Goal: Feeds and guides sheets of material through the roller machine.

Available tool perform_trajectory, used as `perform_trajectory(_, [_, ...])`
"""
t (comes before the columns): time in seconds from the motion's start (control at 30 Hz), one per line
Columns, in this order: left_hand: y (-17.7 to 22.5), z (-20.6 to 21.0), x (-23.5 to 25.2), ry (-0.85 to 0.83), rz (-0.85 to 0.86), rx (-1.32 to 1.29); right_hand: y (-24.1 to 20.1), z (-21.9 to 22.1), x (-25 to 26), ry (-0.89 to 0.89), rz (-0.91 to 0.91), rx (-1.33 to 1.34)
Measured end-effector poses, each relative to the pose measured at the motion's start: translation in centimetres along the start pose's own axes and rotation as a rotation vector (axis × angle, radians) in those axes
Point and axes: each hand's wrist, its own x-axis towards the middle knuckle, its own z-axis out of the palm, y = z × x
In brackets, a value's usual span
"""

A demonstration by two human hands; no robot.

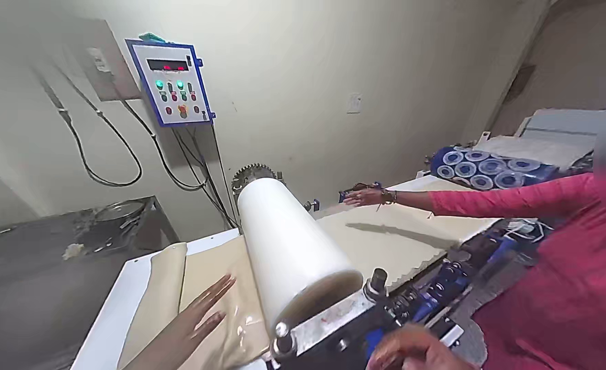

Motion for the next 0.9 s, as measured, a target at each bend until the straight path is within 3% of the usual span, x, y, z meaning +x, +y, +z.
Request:
perform_trajectory(0.1, [1.8,3.7,8.2,0.077,0.18,-0.116,2.7,-7.3,1.7,0.449,-0.039,0.021])
perform_trajectory(0.13, [2.1,5.0,11.0,0.142,0.215,-0.1,3.8,-9.0,2.9,0.583,0.019,0.019])
perform_trajectory(0.2, [2.2,7.0,15.3,0.371,0.229,-0.043,6.2,-12.4,5.9,0.681,0.189,0.006])
perform_trajectory(0.23, [2.3,7.1,16.4,0.446,0.215,-0.014,7.9,-14.0,8.1,0.689,0.262,0.011])
perform_trajectory(0.3, [3.1,6.5,16.9,0.435,0.168,0.029,13.2,-17.3,12.9,0.611,0.361,0.008])
perform_trajectory(0.4, [6.4,5.7,16.1,0.211,0.068,0.13,21.4,-19.8,21.4,0.467,0.519,-0.093])
perform_trajectory(0.5, [9.7,5.3,16.2,0.067,-0.063,0.202,26.5,-18.9,26.4,0.417,0.619,-0.275])
perform_trajectory(0.63, [11.4,5.2,16.9,0.082,-0.187,0.203,27.2,-17.4,25.9,0.546,0.604,-0.203])
perform_trajectory(0.9, [13.3,5.6,18.3,0.085,-0.353,0.291,26.9,-18.4,21.1,0.697,0.667,0.03])
